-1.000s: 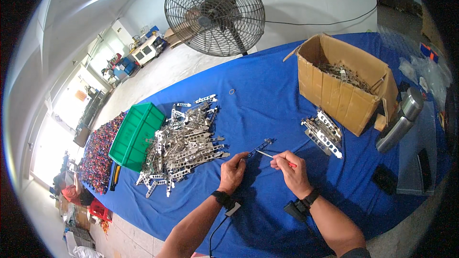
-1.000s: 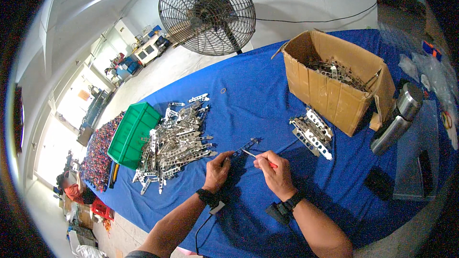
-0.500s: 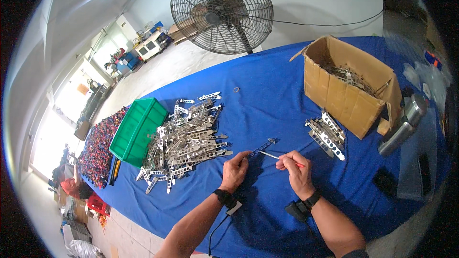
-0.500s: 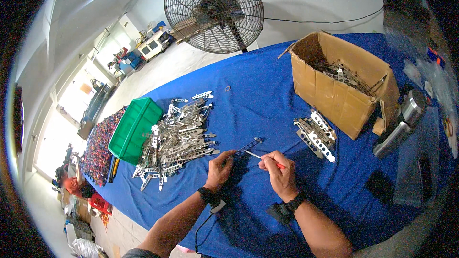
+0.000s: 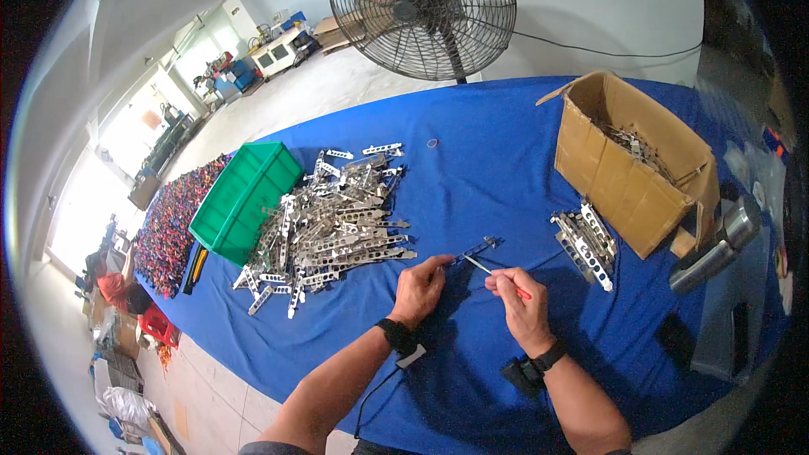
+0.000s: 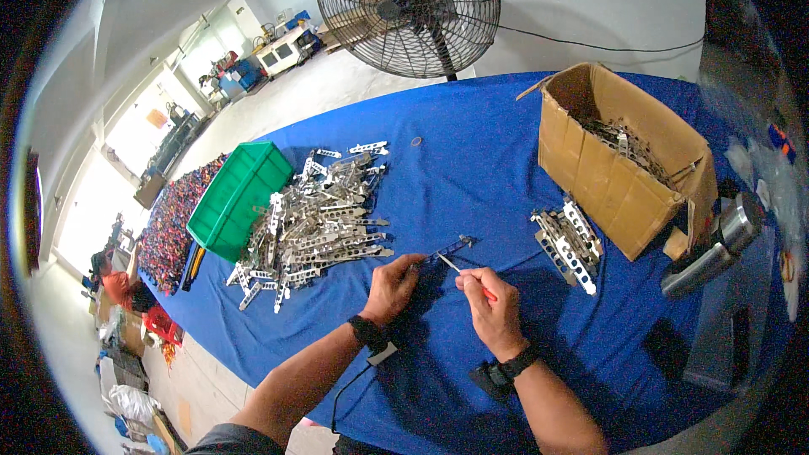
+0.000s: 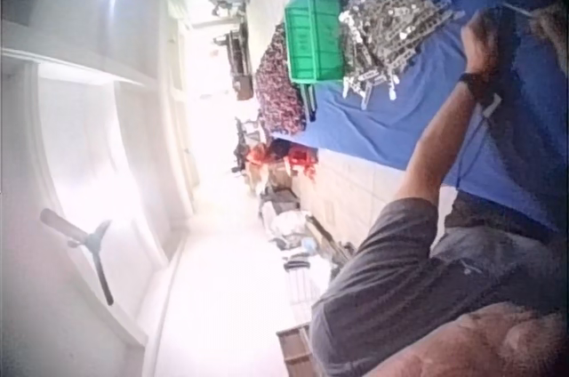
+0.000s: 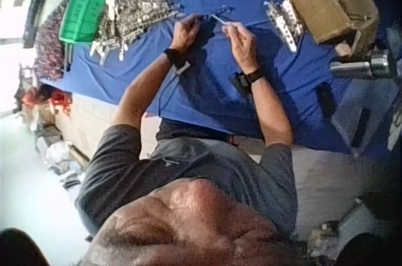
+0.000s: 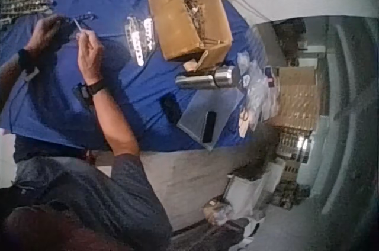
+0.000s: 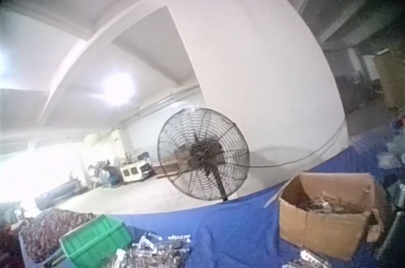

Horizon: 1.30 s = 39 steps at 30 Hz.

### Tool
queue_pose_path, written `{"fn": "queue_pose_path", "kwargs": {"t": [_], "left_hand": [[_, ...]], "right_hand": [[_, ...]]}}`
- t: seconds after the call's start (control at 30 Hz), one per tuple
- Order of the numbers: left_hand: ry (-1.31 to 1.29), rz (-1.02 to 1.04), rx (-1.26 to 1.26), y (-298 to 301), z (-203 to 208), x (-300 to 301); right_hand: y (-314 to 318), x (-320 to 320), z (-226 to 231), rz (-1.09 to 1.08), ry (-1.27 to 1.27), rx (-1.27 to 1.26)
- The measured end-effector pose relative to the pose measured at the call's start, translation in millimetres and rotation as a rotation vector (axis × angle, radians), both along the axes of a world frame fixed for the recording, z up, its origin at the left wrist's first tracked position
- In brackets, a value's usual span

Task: The person is assembling small metal components using a pointed tool on a blue table surface.

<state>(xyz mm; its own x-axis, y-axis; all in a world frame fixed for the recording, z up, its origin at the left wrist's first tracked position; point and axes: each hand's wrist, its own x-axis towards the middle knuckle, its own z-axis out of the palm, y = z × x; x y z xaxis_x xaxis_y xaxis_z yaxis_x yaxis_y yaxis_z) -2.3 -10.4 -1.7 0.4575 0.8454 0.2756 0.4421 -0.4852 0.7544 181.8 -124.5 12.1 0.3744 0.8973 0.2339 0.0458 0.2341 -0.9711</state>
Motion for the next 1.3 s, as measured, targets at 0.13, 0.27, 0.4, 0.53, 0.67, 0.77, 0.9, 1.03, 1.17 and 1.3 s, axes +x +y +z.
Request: {"fn": "queue_pose_path", "kwargs": {"t": [0.13,0.27,0.4,0.53,0.67,0.77,0.9,1.03,1.17,1.3], "left_hand": [[0.054,0.012,-0.043,-2.6,10.2,3.2],[0.011,-0.004,-0.003,-1.3,4.4,2.5],[0.036,0.007,-0.042,-1.5,6.3,1.3],[0.022,0.005,-0.018,-0.8,5.7,1.5],[0.051,0.015,-0.040,-2.7,8.6,2.8],[0.054,0.014,-0.040,-3.4,11.1,2.4],[0.052,0.013,-0.035,-2.6,10.2,1.9],[0.021,0.000,0.002,0.5,2.6,1.7],[0.040,0.009,-0.020,-0.2,3.4,1.4],[0.038,0.008,-0.008,-1.2,5.6,2.6]], "right_hand": [[-0.9,4.0,-4.0,0.041,-0.053,0.007],[0.0,0.2,-0.2,0.026,0.025,0.013],[-1.0,-0.1,-1.4,0.028,0.056,-0.027],[0.1,0.8,-2.2,0.046,0.090,-0.007],[1.3,0.9,-7.5,0.003,0.056,-0.012],[1.1,-1.2,-4.1,0.020,0.053,-0.002],[-0.1,1.8,-3.2,0.035,0.049,-0.013],[1.3,-1.9,-1.8,0.015,0.056,0.009],[-0.1,0.8,-3.6,0.035,0.074,-0.024],[0.3,-0.9,0.0,0.049,0.081,-0.006]]}}
